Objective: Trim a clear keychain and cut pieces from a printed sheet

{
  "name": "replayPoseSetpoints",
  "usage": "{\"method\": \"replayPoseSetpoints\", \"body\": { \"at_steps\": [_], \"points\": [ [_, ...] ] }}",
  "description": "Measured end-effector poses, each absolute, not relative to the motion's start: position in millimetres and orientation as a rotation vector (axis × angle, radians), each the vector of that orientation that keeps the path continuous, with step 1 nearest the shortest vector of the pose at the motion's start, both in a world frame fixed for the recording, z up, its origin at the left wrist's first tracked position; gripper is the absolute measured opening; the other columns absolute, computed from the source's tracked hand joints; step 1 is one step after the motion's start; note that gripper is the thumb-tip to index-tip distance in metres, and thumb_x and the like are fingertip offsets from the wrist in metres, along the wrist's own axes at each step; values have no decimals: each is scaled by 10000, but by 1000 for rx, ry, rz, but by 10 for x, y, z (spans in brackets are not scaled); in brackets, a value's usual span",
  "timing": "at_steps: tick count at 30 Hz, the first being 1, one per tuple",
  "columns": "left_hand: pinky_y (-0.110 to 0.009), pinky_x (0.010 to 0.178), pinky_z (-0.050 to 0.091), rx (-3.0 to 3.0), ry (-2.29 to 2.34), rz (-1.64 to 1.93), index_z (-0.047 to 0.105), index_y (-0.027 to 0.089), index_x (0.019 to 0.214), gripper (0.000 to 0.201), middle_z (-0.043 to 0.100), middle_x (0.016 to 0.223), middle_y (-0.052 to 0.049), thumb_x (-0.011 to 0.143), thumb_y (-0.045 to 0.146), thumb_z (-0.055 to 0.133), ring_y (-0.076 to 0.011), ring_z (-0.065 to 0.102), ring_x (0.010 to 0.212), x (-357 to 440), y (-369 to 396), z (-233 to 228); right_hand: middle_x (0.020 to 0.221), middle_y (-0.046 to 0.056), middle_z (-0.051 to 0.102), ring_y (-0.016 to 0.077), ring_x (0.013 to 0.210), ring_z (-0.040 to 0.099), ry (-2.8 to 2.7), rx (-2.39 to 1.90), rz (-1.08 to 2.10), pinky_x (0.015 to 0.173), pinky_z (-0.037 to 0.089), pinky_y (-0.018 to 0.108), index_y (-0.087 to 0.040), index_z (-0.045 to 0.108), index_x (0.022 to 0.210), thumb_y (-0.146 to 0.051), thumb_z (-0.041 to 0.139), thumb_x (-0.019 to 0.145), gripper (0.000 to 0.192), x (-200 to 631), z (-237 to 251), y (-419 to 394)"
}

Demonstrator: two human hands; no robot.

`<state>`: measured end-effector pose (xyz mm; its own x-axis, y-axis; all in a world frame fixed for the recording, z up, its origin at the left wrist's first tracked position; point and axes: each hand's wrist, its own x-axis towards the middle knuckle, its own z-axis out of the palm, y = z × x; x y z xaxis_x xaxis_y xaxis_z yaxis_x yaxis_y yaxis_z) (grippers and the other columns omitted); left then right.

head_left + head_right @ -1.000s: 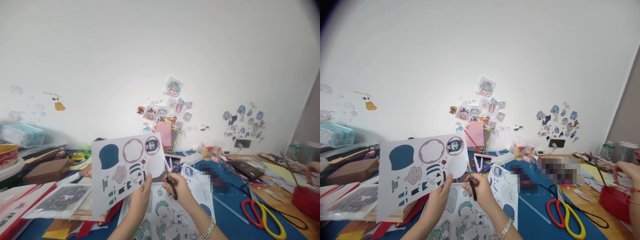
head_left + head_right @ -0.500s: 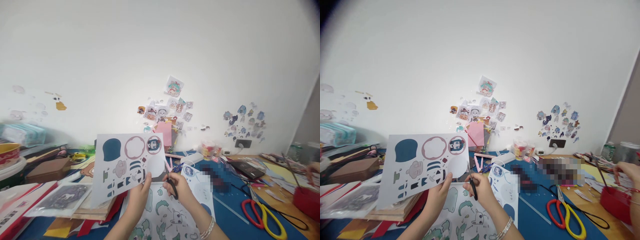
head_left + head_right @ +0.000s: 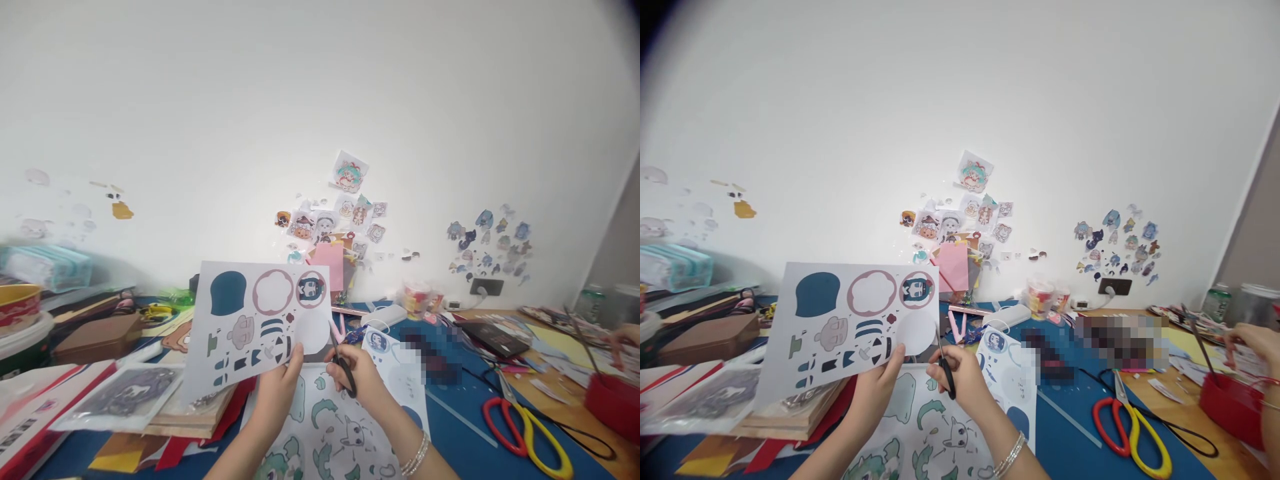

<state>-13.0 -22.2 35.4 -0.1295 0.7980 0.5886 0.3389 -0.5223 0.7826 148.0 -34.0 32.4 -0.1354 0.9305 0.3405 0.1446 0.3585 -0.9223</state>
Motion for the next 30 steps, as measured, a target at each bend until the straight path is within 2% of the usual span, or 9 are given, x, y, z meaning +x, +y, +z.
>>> {"method": "replayPoseSetpoints", "body": {
  "at_steps": [10,19,24,30],
  "points": [
    [-499,1047,205,1806,1255,1688,482,198,1147,430,505,1227,-111,779,417,442,-278,288,1272,-138,-226,366,432,-73,452,79,375,434,-1565,-955,951,396,353,199,-154,532,726,-418,652,669,295,1490,313,-345],
    [-458,1016,277,1883,1242,1653,608,182,872,321,631,981,-95,775,441,445,-273,453,1145,-192,-193,407,451,-70,450,80,382,442,-1570,-947,957,412,366,204,-150,537,736,-437,657,663,319,1499,297,-327],
    [-482,1007,276,1893,1249,1651,577,183,744,265,615,999,-101,763,415,452,-279,472,1102,-201,-207,445,443,-66,459,87,393,452,-1588,-942,956,423,370,211,-148,536,755,-480,649,658,364,1509,300,-326],
    [-487,987,305,1891,1286,1592,576,184,721,262,612,1000,-102,759,412,451,-275,510,1039,-209,-225,473,448,-65,463,75,381,437,-1593,-935,961,404,343,196,-151,536,729,-451,656,661,330,1530,312,-327]
  ]
}}
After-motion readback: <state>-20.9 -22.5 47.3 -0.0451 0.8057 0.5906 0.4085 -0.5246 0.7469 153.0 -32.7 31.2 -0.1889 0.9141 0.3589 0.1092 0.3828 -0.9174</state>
